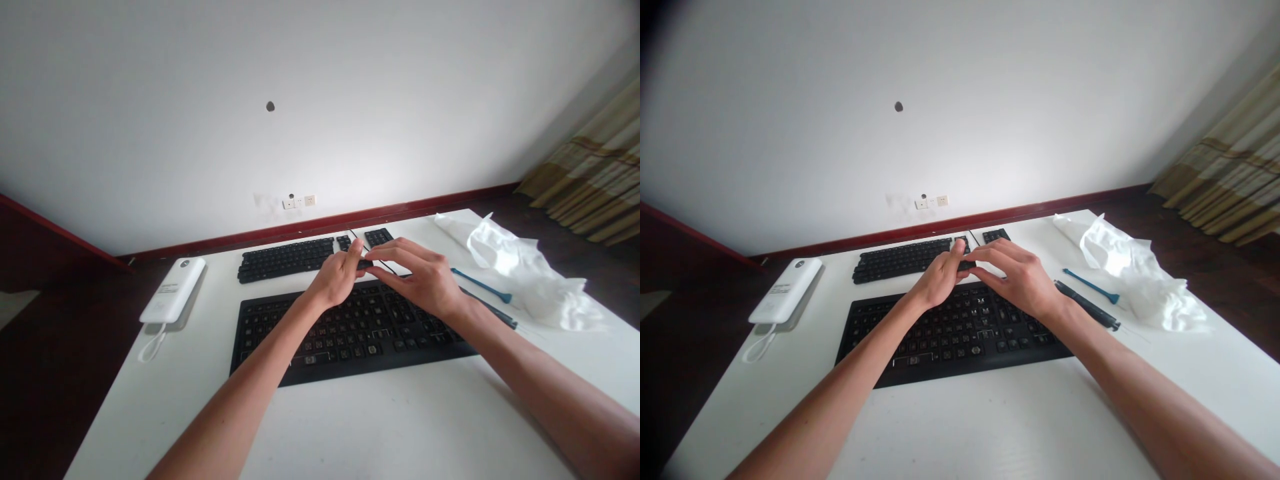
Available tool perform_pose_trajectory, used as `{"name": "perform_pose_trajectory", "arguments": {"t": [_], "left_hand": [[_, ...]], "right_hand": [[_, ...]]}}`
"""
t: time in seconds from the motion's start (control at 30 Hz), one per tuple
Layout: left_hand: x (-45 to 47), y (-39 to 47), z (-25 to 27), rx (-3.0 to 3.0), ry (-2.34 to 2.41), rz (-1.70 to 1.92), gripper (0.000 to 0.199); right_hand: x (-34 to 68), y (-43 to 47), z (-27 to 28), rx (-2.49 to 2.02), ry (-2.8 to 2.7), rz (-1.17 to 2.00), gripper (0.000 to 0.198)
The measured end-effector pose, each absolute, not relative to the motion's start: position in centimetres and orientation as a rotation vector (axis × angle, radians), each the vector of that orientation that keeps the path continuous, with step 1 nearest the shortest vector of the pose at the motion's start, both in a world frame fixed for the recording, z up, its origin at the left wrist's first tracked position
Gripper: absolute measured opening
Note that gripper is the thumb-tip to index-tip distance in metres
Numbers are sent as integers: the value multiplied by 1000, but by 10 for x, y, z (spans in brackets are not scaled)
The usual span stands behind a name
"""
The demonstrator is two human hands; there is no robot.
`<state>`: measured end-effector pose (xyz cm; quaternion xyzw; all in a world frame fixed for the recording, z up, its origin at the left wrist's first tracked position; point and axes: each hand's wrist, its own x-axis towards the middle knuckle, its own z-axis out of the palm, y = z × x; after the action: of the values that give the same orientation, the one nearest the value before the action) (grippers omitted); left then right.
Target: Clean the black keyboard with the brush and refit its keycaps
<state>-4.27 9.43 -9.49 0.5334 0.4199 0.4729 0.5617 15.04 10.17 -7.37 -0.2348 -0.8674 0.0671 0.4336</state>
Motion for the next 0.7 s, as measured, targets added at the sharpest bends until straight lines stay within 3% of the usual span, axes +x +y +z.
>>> {"name": "perform_pose_trajectory", "arguments": {"t": [0.27, 0.43, 0.7], "left_hand": [[-34, 96, -97, 1186, 805, 1096, 62], [-25, 92, -104, 1007, 718, 1149, 53], [-22, 89, -98, 755, 568, 1121, 45]], "right_hand": [[146, 98, -76, -802, -1940, 10, 11], [142, 95, -81, -869, -1937, 43, 18], [145, 101, -82, -827, -1913, 24, 14]]}}
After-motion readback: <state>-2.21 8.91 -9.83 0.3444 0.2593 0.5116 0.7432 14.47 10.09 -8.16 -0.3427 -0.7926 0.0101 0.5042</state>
